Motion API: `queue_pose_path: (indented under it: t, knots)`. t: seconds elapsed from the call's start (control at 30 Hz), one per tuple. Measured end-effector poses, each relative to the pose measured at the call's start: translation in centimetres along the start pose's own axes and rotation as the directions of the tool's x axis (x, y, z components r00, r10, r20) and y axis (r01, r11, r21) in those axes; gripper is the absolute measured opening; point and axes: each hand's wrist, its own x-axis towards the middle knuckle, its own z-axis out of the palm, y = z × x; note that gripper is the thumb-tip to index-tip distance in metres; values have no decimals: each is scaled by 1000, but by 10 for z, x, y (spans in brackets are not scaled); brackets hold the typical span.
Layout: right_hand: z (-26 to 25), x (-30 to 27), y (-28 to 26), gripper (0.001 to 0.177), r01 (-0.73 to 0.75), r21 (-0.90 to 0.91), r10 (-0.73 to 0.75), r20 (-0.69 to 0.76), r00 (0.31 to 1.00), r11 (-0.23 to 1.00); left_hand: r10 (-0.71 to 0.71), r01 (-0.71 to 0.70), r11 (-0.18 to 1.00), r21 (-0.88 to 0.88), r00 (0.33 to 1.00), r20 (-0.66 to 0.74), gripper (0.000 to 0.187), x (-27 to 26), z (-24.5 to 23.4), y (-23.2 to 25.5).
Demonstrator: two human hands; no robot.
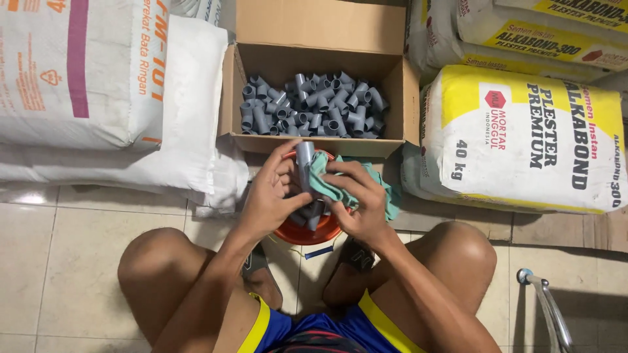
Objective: Cleaning grey PVC elbow fittings by wiping them with a cloth and transferring them from a box to a bucket.
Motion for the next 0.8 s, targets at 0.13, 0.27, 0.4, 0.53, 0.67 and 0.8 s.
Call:
queue_pose_path:
  t: [0.13, 0.27, 0.4, 0.53, 0.67, 0.8]
  knots:
    - [4, 2, 1, 20, 3, 52, -2, -5, 1000, 999, 25, -25, 1000, 18, 1000, -11, 93, 2, -4, 6]
    - [3, 7, 6, 27, -110, 3, 111, -49, 993, 994, 75, -74, 923, 377, 997, 11, 87, 0, 0, 17]
    - [8, 0, -8, 22, -126, 92, 122, 49, 991, 988, 50, -43, 968, 248, 998, -23, 81, 1, -3, 12]
    - [4, 4, 3, 20, -120, 85, 117, 36, 992, 989, 81, -98, 952, 291, 994, 71, 88, 4, -2, 11]
    - [3, -6, 19, 24, -144, 91, 142, 35, 989, 985, 119, -147, 925, 351, 988, 98, 80, 3, 1, -3]
    - [3, -6, 4, 25, -180, 182, 164, 100, 981, 967, 133, -137, 906, 401, 990, 39, 84, 7, -3, 17]
